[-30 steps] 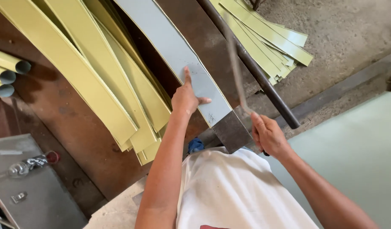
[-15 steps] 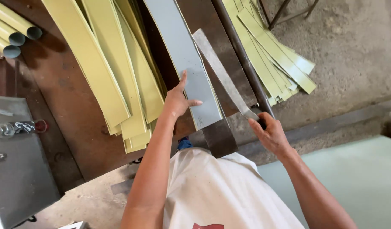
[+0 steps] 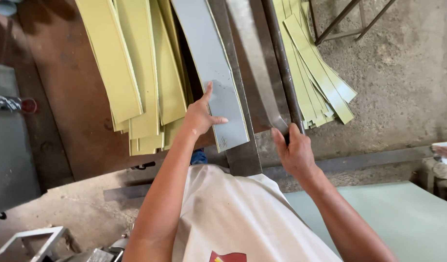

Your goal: Filing the edges of a metal strip to smooth them out.

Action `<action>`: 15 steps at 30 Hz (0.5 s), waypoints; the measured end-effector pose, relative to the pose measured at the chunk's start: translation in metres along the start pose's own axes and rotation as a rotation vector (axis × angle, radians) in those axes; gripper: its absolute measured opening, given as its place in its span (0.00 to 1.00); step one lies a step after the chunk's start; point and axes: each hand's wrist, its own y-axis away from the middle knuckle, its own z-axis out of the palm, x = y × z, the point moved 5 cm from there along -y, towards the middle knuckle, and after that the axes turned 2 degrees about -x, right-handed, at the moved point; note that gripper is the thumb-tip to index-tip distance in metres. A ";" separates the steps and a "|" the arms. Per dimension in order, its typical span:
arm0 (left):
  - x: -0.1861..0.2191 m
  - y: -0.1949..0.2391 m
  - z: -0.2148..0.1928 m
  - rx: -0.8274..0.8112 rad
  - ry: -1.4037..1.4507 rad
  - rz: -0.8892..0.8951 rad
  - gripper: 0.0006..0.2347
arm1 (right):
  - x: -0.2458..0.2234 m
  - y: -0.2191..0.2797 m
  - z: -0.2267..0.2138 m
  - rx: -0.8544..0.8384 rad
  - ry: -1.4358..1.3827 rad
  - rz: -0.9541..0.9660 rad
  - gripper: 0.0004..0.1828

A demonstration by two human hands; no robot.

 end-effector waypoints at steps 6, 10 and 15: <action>-0.003 -0.005 -0.005 0.025 -0.007 0.074 0.57 | 0.028 -0.016 0.023 -0.054 0.330 -0.024 0.27; -0.002 -0.005 -0.003 0.093 0.055 0.279 0.57 | -0.002 0.004 0.013 0.011 0.273 0.112 0.28; -0.013 -0.016 -0.001 0.100 0.088 0.317 0.59 | 0.033 -0.003 0.044 -0.009 0.421 0.084 0.27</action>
